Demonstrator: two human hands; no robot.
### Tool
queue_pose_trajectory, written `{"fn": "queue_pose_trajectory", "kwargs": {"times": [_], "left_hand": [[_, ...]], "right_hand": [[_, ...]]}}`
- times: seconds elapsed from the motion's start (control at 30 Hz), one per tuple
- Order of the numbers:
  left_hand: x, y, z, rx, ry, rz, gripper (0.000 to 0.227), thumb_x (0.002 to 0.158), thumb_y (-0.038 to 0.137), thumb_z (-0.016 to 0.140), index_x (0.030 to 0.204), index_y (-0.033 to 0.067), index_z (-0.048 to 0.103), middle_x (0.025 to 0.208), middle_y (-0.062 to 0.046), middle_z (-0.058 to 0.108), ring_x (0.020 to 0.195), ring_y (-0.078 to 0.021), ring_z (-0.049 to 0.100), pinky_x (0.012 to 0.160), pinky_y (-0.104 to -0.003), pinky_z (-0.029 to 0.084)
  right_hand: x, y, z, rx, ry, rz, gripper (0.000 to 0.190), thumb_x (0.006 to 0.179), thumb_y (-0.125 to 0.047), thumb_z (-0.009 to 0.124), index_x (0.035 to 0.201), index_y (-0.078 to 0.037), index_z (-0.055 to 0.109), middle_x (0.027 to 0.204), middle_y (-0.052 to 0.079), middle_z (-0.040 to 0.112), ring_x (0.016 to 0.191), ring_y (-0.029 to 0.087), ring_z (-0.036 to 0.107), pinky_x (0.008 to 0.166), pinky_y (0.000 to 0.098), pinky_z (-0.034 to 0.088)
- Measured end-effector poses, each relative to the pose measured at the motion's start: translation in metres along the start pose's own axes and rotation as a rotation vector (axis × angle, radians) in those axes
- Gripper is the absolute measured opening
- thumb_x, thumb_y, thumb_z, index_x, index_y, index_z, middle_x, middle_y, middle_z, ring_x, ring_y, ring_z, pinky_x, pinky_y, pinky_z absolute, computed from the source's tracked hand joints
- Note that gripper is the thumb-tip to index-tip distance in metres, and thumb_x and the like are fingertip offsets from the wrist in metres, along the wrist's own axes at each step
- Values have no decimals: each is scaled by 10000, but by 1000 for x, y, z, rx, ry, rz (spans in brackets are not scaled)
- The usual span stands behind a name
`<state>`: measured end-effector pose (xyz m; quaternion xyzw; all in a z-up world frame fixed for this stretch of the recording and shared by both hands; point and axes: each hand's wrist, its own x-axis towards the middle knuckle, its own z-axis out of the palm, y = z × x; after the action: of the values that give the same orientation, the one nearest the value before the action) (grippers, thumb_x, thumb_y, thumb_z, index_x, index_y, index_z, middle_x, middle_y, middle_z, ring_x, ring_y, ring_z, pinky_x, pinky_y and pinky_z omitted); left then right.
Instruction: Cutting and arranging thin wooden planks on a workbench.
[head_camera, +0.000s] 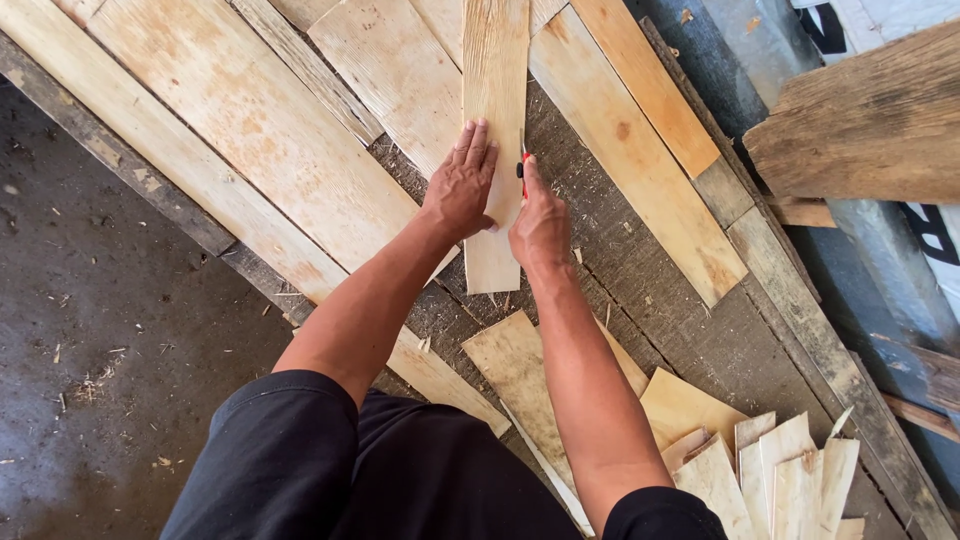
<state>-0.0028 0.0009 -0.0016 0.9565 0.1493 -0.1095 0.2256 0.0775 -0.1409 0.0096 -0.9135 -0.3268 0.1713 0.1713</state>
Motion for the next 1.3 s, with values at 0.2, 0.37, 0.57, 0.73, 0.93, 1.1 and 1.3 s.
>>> {"fn": "queue_pose_trajectory", "kwargs": {"times": [0.2, 0.37, 0.57, 0.73, 0.93, 1.1, 1.3], "left_hand": [[0, 0, 0, 20, -35, -22, 1418, 544, 615, 935, 1599, -14, 227, 1684, -269, 36, 1572, -371, 29, 1272, -404, 144], [-1, 3, -6, 30, -54, -21, 1429, 552, 630, 929, 1606, -17, 213, 1683, -269, 29, 1572, -372, 17, 1279, -401, 134], [-1, 1, -1, 25, -33, -10, 1397, 566, 613, 931, 1601, -22, 239, 1684, -274, 47, 1575, -376, 31, 1282, -397, 142], [-2, 1, -2, 24, -30, -9, 1401, 562, 625, 927, 1598, -26, 244, 1683, -278, 50, 1575, -377, 35, 1279, -393, 137], [-3, 0, -1, 16, -18, 1, 1411, 550, 633, 928, 1599, -21, 247, 1683, -275, 55, 1576, -378, 37, 1282, -387, 140], [0, -1, 0, 18, -33, -8, 1434, 537, 658, 919, 1608, -7, 234, 1690, -260, 47, 1579, -371, 27, 1281, -382, 125], [-1, -2, 2, 56, -41, -5, 1439, 557, 692, 896, 1616, 2, 210, 1682, -274, 31, 1573, -372, 13, 1282, -367, 108]], "right_hand": [[-16, 5, -3, 26, -29, 25, 600, 980, 40, 508, 1558, -38, 368, 1336, 217, 662, 1032, 313, 741, 802, 315, 660], [-28, -14, -18, -1, -97, 135, 596, 1002, -5, 530, 1572, -88, 380, 1229, 202, 715, 992, 294, 755, 825, 337, 643], [-46, -16, -22, -10, -63, 104, 625, 964, 11, 562, 1560, -86, 397, 1197, 206, 725, 987, 308, 753, 847, 371, 633], [-58, -12, -20, -12, -106, 146, 638, 961, 22, 559, 1566, -89, 391, 1182, 207, 731, 1001, 312, 751, 868, 380, 624], [-72, -15, -25, -19, -132, 161, 641, 967, 27, 556, 1573, -79, 377, 1197, 228, 713, 1017, 331, 741, 863, 380, 629], [-87, 14, -1, 12, -31, 15, 638, 940, 61, 571, 1546, -28, 396, 1270, 251, 687, 1060, 360, 728, 872, 397, 630], [-100, -9, -22, -18, -145, 147, 638, 961, 33, 573, 1564, -59, 386, 1206, 226, 715, 1051, 336, 737, 893, 383, 634]]}}
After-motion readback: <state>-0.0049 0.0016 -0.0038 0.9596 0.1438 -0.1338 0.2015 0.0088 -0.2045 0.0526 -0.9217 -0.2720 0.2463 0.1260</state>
